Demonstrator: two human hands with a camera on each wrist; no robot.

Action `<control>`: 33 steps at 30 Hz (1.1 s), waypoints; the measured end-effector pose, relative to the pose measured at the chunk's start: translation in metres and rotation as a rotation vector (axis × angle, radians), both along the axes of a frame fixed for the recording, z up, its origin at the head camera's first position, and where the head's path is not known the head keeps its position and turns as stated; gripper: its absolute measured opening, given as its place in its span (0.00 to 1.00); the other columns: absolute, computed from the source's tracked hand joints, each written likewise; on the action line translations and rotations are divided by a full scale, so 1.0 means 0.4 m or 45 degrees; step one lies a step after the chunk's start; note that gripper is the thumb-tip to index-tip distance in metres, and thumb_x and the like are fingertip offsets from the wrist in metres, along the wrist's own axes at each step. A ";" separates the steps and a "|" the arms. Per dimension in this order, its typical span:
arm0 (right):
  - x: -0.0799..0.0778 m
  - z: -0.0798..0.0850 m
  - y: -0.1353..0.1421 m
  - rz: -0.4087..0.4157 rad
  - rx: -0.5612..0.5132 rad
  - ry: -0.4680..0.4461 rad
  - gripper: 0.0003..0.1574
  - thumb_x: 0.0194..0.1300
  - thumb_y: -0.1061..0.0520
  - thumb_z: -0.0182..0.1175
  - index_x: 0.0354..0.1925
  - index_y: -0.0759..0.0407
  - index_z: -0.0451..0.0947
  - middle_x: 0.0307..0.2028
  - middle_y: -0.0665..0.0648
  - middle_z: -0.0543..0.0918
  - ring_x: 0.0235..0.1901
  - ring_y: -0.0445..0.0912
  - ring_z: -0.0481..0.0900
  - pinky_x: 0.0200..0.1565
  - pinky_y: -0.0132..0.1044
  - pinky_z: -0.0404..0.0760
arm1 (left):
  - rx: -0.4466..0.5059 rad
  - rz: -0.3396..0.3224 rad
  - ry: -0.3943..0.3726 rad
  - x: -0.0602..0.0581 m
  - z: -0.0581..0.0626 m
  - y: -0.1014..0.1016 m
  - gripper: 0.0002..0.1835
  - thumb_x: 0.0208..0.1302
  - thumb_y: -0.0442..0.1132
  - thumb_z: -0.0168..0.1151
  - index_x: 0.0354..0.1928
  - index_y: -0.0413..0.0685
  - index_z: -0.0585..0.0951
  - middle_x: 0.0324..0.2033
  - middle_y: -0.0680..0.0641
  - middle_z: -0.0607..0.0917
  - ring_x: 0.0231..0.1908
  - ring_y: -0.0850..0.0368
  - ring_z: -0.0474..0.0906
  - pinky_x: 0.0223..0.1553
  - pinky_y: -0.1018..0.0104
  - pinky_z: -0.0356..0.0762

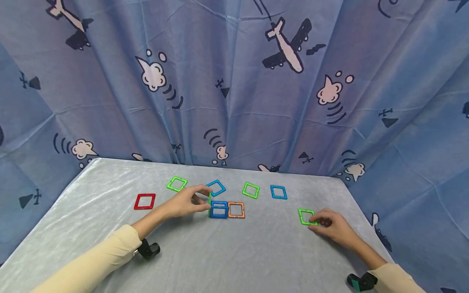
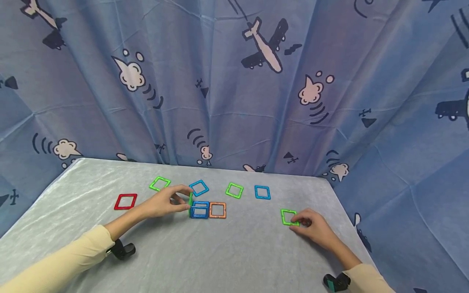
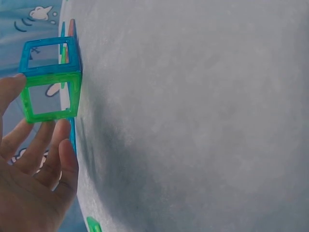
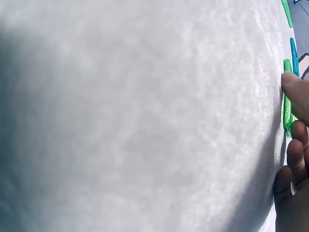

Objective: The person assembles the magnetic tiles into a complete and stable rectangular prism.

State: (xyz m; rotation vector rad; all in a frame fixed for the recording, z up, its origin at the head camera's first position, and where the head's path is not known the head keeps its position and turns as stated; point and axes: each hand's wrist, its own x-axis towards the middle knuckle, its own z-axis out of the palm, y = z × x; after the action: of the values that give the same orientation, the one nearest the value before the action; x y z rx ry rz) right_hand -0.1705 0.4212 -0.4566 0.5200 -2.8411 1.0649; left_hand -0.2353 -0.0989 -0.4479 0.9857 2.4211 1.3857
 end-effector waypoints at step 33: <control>0.014 0.038 -0.023 -0.050 -0.002 -0.015 0.05 0.62 0.62 0.73 0.37 0.54 0.87 0.34 0.50 0.81 0.32 0.42 0.76 0.33 0.34 0.76 | -0.003 -0.005 -0.006 0.008 0.010 0.003 0.27 0.69 0.41 0.69 0.64 0.37 0.75 0.56 0.39 0.82 0.43 0.55 0.84 0.46 0.58 0.81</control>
State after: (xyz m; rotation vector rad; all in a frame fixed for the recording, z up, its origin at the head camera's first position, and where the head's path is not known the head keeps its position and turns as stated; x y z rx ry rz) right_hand -0.1650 0.4118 -0.4414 0.4575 -2.8475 1.0668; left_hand -0.2323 -0.0977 -0.4441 0.9847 2.4156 1.3822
